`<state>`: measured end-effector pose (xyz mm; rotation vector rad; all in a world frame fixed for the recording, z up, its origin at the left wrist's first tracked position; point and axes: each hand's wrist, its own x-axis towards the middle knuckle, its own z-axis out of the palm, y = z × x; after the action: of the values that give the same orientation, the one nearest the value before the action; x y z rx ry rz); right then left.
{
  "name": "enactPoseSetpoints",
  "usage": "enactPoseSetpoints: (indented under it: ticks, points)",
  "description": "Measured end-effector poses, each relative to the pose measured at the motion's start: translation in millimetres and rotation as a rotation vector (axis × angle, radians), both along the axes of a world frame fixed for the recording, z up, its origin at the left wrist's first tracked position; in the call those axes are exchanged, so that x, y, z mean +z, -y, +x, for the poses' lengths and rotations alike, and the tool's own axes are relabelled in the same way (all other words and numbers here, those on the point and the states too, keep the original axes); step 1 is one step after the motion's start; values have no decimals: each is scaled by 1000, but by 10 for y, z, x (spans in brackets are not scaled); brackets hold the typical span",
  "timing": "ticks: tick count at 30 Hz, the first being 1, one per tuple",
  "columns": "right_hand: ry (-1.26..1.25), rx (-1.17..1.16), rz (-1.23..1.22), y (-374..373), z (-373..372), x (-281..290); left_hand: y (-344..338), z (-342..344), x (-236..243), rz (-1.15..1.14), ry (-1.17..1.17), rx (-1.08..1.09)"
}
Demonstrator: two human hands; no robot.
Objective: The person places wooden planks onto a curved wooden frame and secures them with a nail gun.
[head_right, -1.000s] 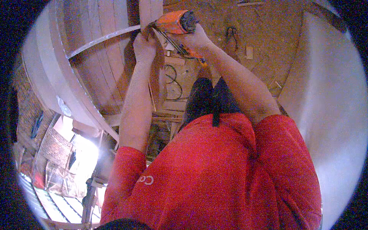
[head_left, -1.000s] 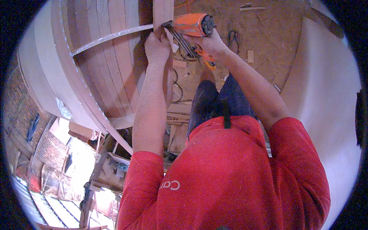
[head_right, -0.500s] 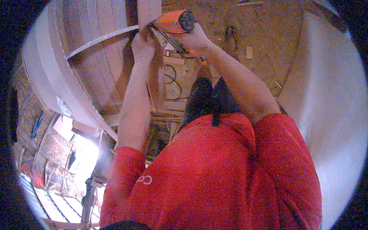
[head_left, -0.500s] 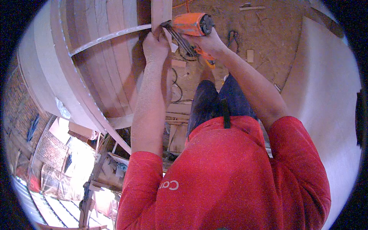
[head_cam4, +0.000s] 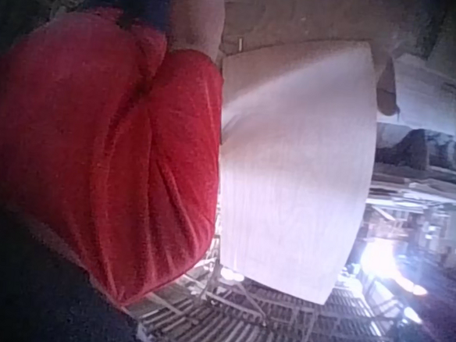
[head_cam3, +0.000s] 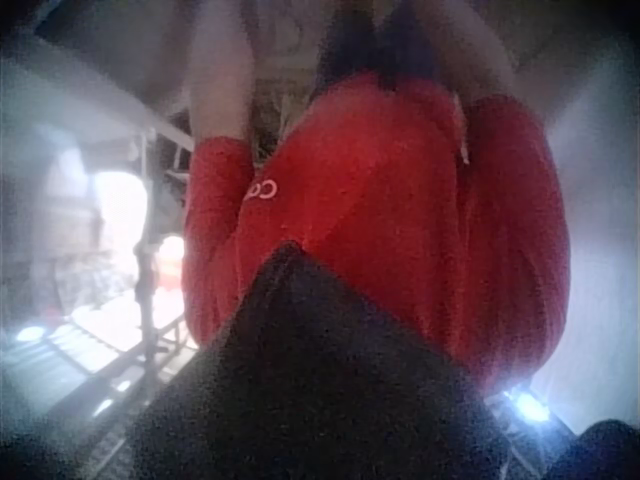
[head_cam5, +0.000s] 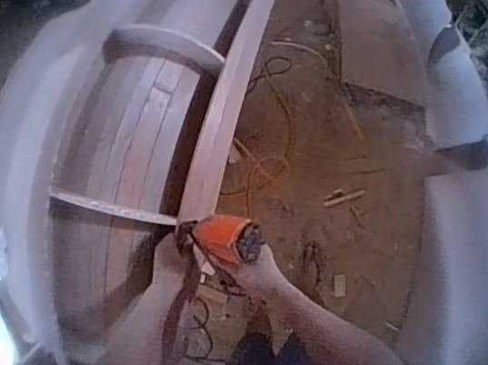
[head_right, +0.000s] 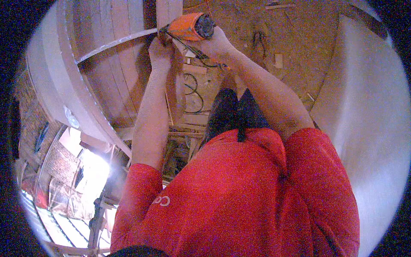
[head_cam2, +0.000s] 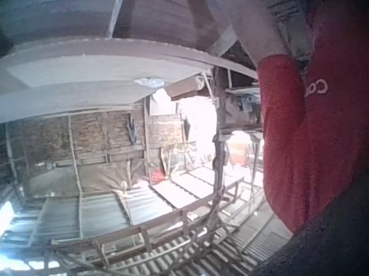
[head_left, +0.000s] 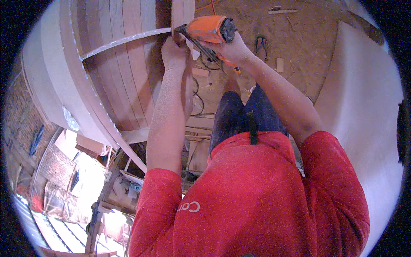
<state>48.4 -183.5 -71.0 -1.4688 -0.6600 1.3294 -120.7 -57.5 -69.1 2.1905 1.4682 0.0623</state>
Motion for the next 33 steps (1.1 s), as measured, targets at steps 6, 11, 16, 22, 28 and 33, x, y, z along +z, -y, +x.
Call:
enactPoseSetpoints:
  ticks: [6,11,16,22,28,33]
  points:
    - [75,-9,41,-8,16,31,5,20,32,5,-34,-32]
    - [-204,-134,8,33,-36,74,-11,-40,-12,44,-20,-37]
    - [-36,-142,60,61,-28,68,27,15,74,22,39,-7]
    - [-184,-127,-35,36,-50,42,41,80,198,-16,-60,48]
    - [-94,-122,86,25,-62,-103,17,37,83,51,-84,-21]
    - [-15,-111,128,-2,-69,17,35,55,89,14,-24,21]
